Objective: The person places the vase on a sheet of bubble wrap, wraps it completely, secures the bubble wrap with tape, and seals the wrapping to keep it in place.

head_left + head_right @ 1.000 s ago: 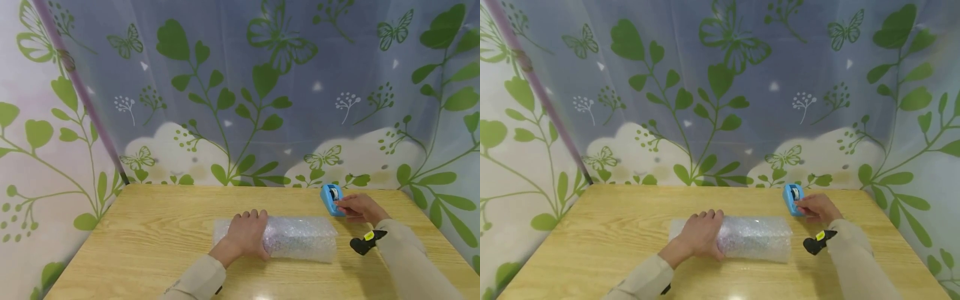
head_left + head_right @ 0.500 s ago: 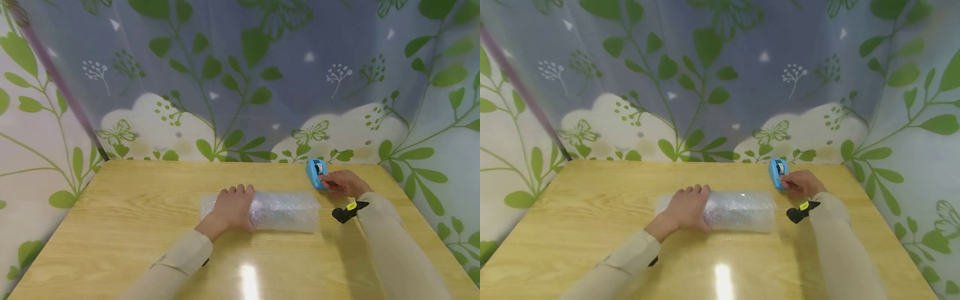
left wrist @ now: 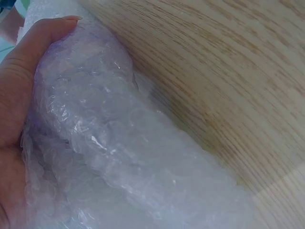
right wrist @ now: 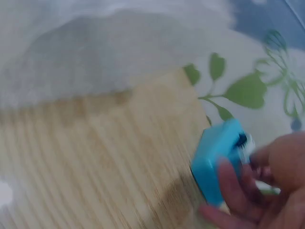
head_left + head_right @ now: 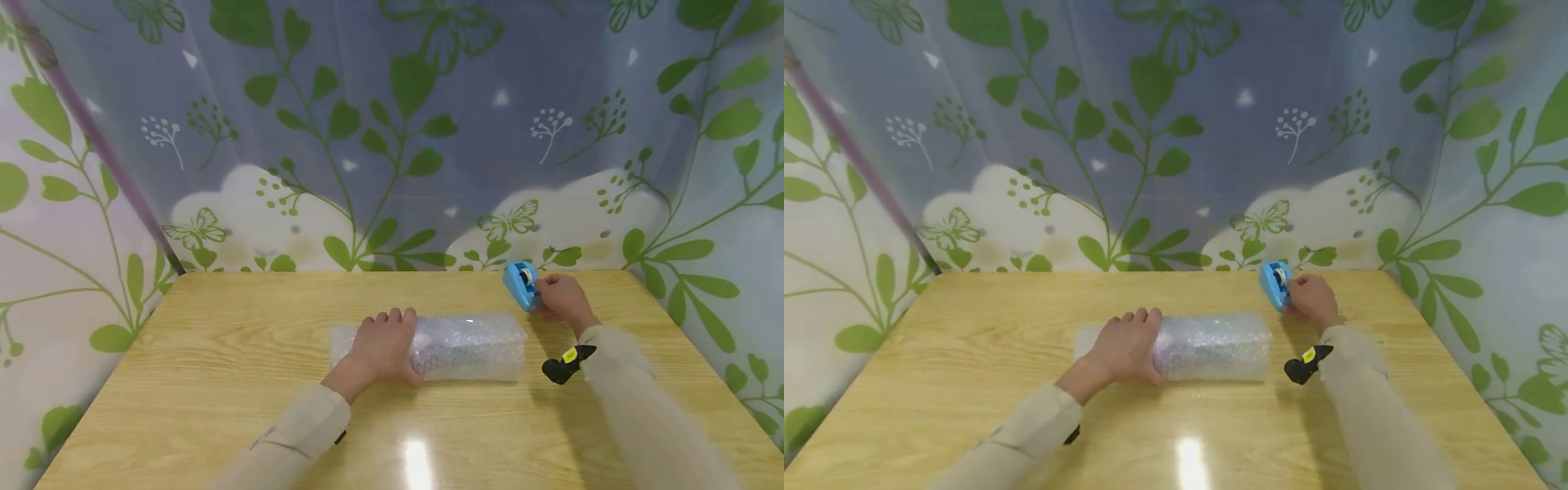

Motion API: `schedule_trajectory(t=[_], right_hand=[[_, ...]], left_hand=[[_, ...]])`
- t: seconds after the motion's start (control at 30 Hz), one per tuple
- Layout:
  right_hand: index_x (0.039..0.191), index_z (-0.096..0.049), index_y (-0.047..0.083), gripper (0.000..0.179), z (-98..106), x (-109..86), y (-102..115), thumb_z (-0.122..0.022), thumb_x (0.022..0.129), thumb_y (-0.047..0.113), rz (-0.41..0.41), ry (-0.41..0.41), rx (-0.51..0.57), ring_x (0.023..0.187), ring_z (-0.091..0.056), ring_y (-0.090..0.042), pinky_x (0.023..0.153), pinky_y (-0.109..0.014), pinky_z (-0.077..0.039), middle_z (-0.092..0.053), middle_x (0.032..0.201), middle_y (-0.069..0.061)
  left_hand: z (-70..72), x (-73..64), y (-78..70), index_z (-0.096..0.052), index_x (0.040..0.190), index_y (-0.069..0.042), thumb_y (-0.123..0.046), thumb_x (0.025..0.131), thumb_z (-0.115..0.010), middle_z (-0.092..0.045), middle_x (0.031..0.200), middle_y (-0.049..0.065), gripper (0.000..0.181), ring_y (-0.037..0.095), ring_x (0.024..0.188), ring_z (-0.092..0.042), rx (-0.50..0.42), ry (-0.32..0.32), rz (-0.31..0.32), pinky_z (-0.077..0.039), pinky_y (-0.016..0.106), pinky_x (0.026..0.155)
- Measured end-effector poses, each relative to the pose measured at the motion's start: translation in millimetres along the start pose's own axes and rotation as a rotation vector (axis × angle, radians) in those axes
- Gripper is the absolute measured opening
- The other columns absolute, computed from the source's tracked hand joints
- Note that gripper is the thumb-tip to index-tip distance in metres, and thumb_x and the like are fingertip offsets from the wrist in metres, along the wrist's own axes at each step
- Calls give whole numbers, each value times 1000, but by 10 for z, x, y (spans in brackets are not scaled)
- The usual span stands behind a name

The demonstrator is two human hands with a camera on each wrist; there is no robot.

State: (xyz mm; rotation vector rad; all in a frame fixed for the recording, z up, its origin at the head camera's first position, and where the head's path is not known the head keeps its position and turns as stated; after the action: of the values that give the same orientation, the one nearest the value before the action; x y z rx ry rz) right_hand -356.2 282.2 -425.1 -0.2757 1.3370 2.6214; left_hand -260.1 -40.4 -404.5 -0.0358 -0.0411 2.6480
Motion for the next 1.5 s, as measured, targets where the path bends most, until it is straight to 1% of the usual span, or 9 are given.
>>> schedule_trajectory(t=[0.13,0.3,0.43,0.57,0.63,0.73,0.97,1.3,1.5], right_hand=[[118,-45,-8,40,11,-56,54,-34,101,26,4,-91,-205,79,-65,-28,66,-38,-55,-58,98,-21],[119,-46,-7,43,39,-53,34,-35,100,30,-11,-106,-251,79,-62,-28,65,-36,-52,-59,92,-17],[120,-49,-11,47,77,10,-55,-41,100,31,19,-101,-153,72,-64,-19,67,-34,-53,-62,86,-12],[124,-49,-15,52,77,48,-154,-50,98,30,6,-78,84,67,-65,-8,72,-33,-55,-65,78,-1],[127,-47,-16,56,65,43,-185,-53,97,31,-12,-78,175,66,-65,-6,73,-32,-55,-66,75,2],[129,-44,-17,58,49,9,-196,-54,96,30,-25,-91,243,68,-67,-7,74,-32,-54,-66,74,4],[127,-46,-16,55,12,-26,-175,-54,96,28,-26,-133,250,69,-68,-9,74,-31,-54,-66,73,2],[116,-49,-13,45,-26,21,-174,-43,100,28,6,-140,127,72,-65,-7,71,-25,-54,-64,85,-6],[114,-50,-13,42,-64,8,-189,-41,100,25,25,-181,176,69,-64,-3,68,-21,-53,-65,82,-4]], left_hand=[[1,-10,-4,-44,115,-11,-61,60,-77,-50,92,3,81,23,79,-52,6,-13,1,-45,40,68],[-1,-20,1,-44,113,-11,-60,60,-77,-49,90,3,79,22,75,-49,8,-17,10,-44,39,67],[11,-24,-6,-44,108,-11,-59,60,-77,-46,85,2,76,20,71,-46,-1,-27,4,-43,37,64],[14,-26,-10,-43,106,-12,-60,60,-77,-45,83,1,75,19,70,-44,9,-29,5,-42,36,63],[9,-26,-8,-44,107,-12,-60,60,-77,-45,83,1,75,19,70,-45,11,-28,9,-42,35,63],[-2,-25,-6,-44,107,-12,-60,60,-76,-45,83,1,74,18,70,-45,8,-26,11,-42,35,63],[-9,-23,9,-44,108,-12,-61,60,-77,-46,84,1,76,18,70,-45,4,-18,16,-42,35,63],[-1,-11,11,-43,107,-12,-61,59,-78,-47,85,1,77,19,70,-45,4,-24,20,-43,36,63],[-15,-15,16,-44,113,-11,-62,59,-78,-49,88,2,81,19,74,-47,-2,-19,26,-44,36,65]])
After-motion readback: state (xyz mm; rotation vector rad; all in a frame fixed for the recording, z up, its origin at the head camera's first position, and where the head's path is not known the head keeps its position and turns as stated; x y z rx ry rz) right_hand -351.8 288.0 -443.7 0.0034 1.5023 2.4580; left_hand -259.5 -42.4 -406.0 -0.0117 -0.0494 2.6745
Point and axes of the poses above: each hand's wrist, its own x-axis towards the middle knuckle, its own z-axis out of the back of the hand, y = z × x, the point moved 4 cm from there along x, towards the middle knuckle
